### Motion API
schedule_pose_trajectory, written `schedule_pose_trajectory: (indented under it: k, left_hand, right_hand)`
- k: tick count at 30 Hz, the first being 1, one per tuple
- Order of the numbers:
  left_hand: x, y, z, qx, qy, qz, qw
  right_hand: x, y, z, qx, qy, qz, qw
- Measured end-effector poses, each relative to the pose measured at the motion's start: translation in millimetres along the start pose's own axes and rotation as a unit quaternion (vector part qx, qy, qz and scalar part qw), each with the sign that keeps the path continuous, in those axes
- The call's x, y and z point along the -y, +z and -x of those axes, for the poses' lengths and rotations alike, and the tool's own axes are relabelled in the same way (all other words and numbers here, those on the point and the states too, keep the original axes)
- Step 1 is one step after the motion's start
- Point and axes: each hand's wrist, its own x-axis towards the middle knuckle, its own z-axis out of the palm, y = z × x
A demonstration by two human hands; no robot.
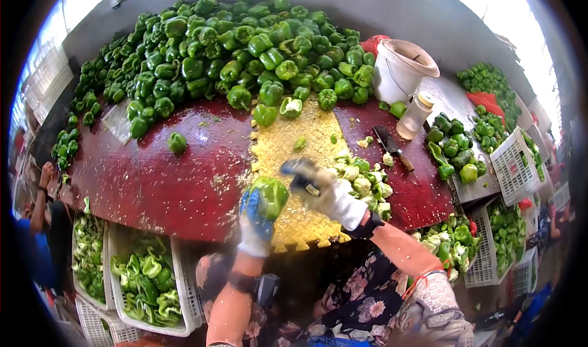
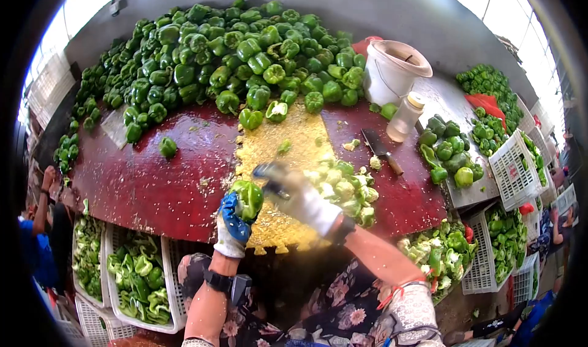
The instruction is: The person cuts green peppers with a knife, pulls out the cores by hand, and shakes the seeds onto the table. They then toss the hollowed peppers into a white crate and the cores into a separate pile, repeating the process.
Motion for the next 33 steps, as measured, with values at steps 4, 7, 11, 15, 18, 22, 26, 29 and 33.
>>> schedule_pose_trajectory:
  k: [4,7,11,15,18,22,26,29,33]
  left_hand:
    - [-30.5,16.4,-3.7,-0.047,-0.243,0.451,0.857]
    - [-66.2,-3.8,-22.6,0.03,-0.322,0.517,0.793]
    - [-17.3,22.2,-12.1,0.04,-0.245,0.325,0.912]
    - [-40.0,1.8,-24.2,0.123,-0.28,0.296,0.905]
    - [-29.1,4.4,-17.0,0.122,-0.179,0.174,0.961]
    - [-55.2,-20.0,-29.6,0.185,-0.163,0.199,0.948]
    - [-68.8,-22.5,-35.1,0.205,-0.272,0.14,0.93]
    - [-65.4,-23.2,-33.5,0.205,-0.33,0.183,0.903]
    - [-55.5,-18.6,-32.0,0.225,-0.27,0.158,0.923]
  right_hand:
    - [7.1,20.9,2.8,0.025,0.187,-0.113,0.976]
    - [-26.9,57.4,14.8,-0.043,0.152,-0.049,0.986]
    - [0.3,45.7,13.0,-0.028,0.153,0.097,0.983]
    - [14.8,42.4,17.8,0.003,0.109,0.247,0.963]
    - [22.8,44.2,20.4,0.0,0.122,0.246,0.962]
    - [32.3,39.2,19.8,0.031,0.144,0.297,0.944]
    - [-5.0,54.1,27.5,0.014,0.071,0.317,0.946]
    - [-1.7,54.4,30.3,-0.008,0.006,0.323,0.946]
    - [12.3,47.8,23.9,0.027,0.112,0.248,0.962]
